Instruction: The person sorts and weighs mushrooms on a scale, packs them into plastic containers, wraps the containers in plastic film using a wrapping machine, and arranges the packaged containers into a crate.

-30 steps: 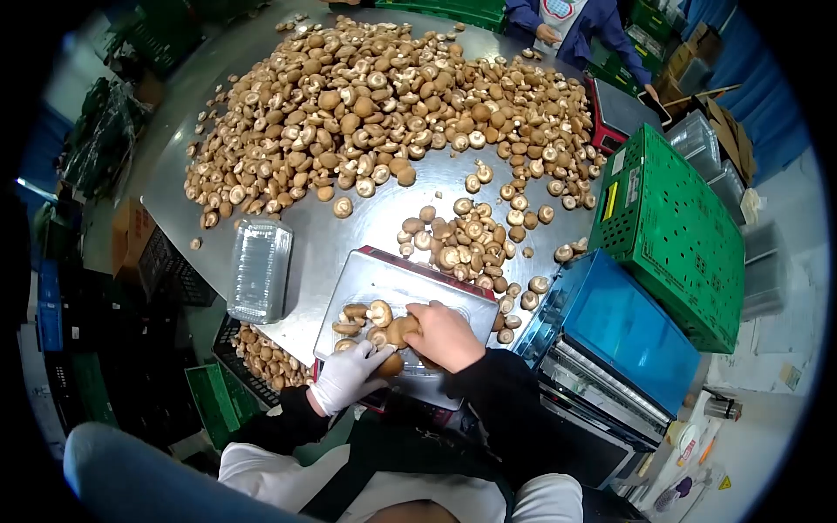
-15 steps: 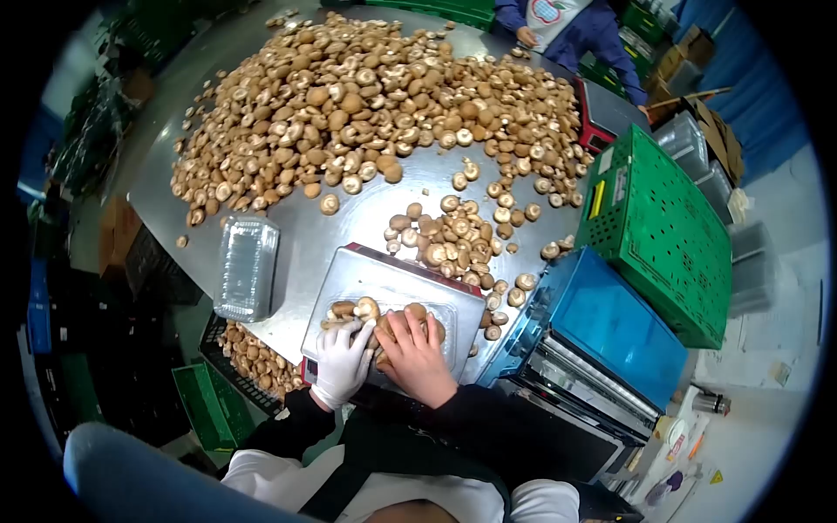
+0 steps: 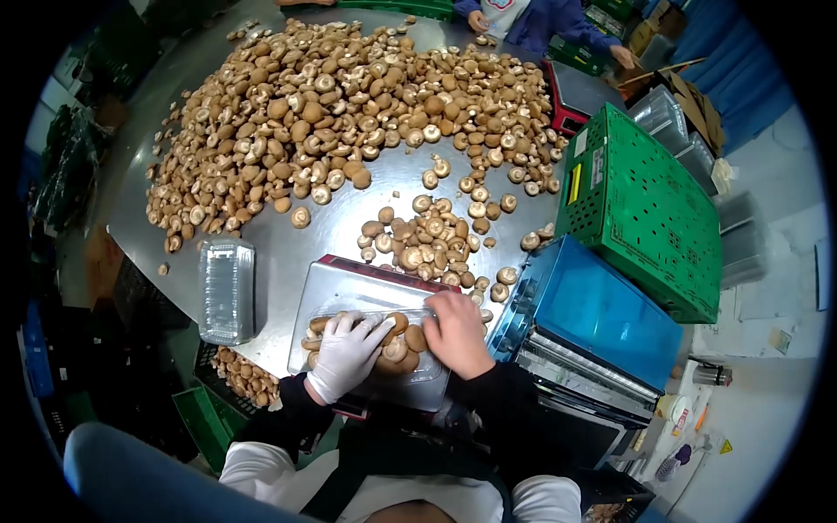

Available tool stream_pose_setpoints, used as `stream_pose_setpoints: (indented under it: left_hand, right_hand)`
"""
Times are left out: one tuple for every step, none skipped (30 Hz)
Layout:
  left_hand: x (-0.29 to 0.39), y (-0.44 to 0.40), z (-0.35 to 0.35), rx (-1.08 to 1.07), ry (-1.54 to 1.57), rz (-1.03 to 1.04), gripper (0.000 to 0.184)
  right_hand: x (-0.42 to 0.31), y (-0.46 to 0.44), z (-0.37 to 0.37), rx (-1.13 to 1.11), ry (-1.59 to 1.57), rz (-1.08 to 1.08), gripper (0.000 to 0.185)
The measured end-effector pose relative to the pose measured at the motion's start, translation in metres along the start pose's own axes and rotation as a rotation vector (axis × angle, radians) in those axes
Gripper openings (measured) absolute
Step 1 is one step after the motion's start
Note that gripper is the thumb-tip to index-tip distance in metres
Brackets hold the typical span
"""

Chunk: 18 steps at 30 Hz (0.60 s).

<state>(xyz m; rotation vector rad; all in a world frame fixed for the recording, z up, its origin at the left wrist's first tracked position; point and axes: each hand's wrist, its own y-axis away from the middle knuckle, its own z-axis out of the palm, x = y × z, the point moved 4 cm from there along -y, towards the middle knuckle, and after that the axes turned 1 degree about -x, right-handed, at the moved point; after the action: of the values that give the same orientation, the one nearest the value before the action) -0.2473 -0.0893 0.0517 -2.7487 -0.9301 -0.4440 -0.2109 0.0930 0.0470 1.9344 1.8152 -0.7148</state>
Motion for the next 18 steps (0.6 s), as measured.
stream_pose_setpoints:
  left_hand:
    - [-0.002, -0.002, 0.002, -0.042, 0.005, 0.011, 0.048]
    - [-0.003, -0.003, -0.002, -0.043, 0.009, 0.017, 0.048]
    - [-0.006, -0.003, -0.015, -0.028, 0.16, -0.028, 0.049]
    - [-0.011, -0.002, -0.026, -0.013, 0.31, -0.074, 0.049]
    - [-0.022, 0.005, -0.037, 0.114, 0.448, -0.152, 0.049]
    - [-0.035, 0.016, -0.05, 0.318, 0.434, -0.182, 0.044]
    - [-0.054, 0.034, -0.058, 0.461, 0.55, -0.334, 0.041]
    - [-0.074, 0.052, -0.069, 0.565, 0.41, -0.479, 0.038]
    - [-0.093, 0.073, -0.078, 0.598, 0.33, -0.59, 0.039]
    - [-0.11, 0.096, -0.08, 0.634, 0.232, -0.704, 0.036]
    - [-0.128, 0.121, -0.077, 0.632, 0.174, -0.779, 0.035]
    - [-0.144, 0.149, -0.071, 0.559, 0.046, -0.838, 0.034]
    - [-0.159, 0.176, -0.062, 0.472, -0.031, -0.919, 0.033]
    - [-0.17, 0.199, -0.053, 0.383, -0.107, -0.999, 0.034]
    - [-0.174, 0.213, -0.046, 0.286, -0.188, -1.086, 0.034]
    - [-0.179, 0.226, -0.038, 0.187, -0.267, -1.168, 0.034]
    - [-0.183, 0.233, -0.03, 0.115, -0.285, -1.24, 0.037]
    - [-0.188, 0.24, -0.022, 0.051, -0.272, -1.272, 0.042]
  right_hand:
    - [0.014, -0.007, -0.004, 0.024, 0.014, 0.023, 0.023]
    - [0.032, -0.014, -0.009, -0.016, 0.038, 0.118, 0.023]
    - [0.054, -0.019, -0.009, -0.012, 0.011, 0.192, 0.023]
    - [0.078, -0.024, -0.007, -0.007, -0.016, 0.264, 0.023]
    - [0.097, -0.03, -0.007, -0.046, -0.002, 0.339, 0.024]
    - [0.111, -0.036, -0.007, -0.088, 0.013, 0.413, 0.025]
    - [0.114, -0.04, -0.009, -0.079, 0.0, 0.432, 0.024]
    - [0.115, -0.045, -0.008, -0.079, 0.001, 0.431, 0.024]
    - [0.112, -0.052, -0.005, -0.08, 0.012, 0.327, 0.023]
    - [0.107, -0.058, 0.0, -0.082, 0.02, 0.223, 0.023]
    - [0.095, -0.068, 0.002, -0.099, -0.021, 0.104, 0.022]
    - [0.092, -0.075, 0.013, -0.185, 0.022, 0.092, 0.022]
    - [0.088, -0.082, 0.024, -0.14, 0.056, -0.008, 0.022]
    - [0.083, -0.088, 0.036, -0.094, 0.09, -0.108, 0.023]
    - [0.072, -0.094, 0.043, -0.145, 0.107, -0.143, 0.023]
    - [0.061, -0.099, 0.049, -0.195, 0.125, -0.177, 0.024]
    - [0.057, -0.104, 0.061, -0.259, 0.181, -0.213, 0.027]
    - [0.058, -0.105, 0.072, -0.281, 0.259, -0.28, 0.029]
